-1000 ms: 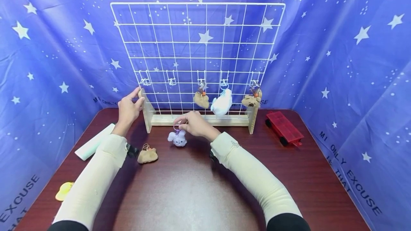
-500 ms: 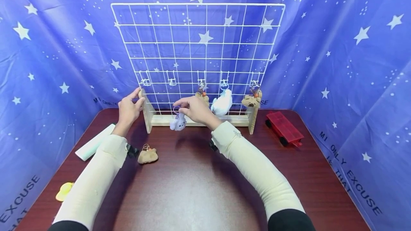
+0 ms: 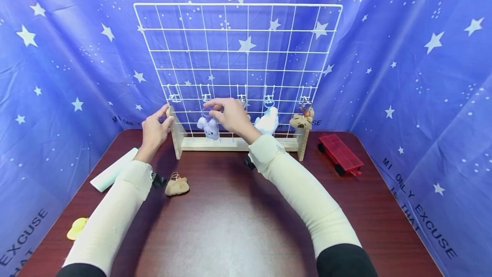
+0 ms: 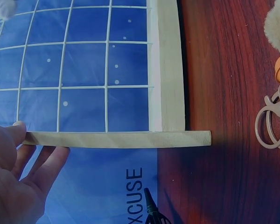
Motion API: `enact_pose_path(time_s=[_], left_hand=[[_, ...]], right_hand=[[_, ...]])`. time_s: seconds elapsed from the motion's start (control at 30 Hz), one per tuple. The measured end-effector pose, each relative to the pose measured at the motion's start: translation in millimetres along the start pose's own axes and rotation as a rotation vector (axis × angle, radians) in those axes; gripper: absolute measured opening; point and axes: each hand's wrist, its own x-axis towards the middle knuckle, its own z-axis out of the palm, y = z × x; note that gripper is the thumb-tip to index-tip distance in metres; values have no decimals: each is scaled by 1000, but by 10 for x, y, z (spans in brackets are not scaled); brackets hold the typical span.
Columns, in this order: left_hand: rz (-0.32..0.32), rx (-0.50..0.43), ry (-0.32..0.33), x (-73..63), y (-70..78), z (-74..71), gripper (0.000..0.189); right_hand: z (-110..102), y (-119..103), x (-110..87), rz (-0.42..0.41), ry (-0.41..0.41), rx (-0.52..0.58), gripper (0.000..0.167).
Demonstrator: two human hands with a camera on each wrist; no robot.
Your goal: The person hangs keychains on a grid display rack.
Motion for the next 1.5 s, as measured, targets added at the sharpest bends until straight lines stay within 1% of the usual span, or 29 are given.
enact_pose_path(time_s=[0.17, 0.3, 0.5, 0.73, 1.03, 1.17, 1.33, 1.5], left_hand=[[7, 1, -4, 8, 8, 2, 47], [6, 1, -6, 2, 20, -10, 47], [9, 5, -12, -7, 32, -18, 47], [-4, 5, -22, -23, 42, -21, 47], [-2, 5, -32, -4, 46, -20, 48], [-14, 9, -30, -11, 35, -22, 48], [-8, 9, -22, -13, 31, -26, 48], [-13, 13, -25, -8, 38, -29, 48]], right_hand=[[-28, -51, 64, 39, 34, -2, 24], [-36, -73, 87, 63, 41, 3, 23], [-11, -66, 143, 65, 70, -15, 25], [9, -47, 147, 96, 55, -35, 26], [23, -60, 146, 125, 71, -24, 26], [32, -68, 135, 122, 67, -19, 27], [43, -58, 125, 105, 70, -14, 28], [37, -30, 91, 108, 57, -38, 28]])
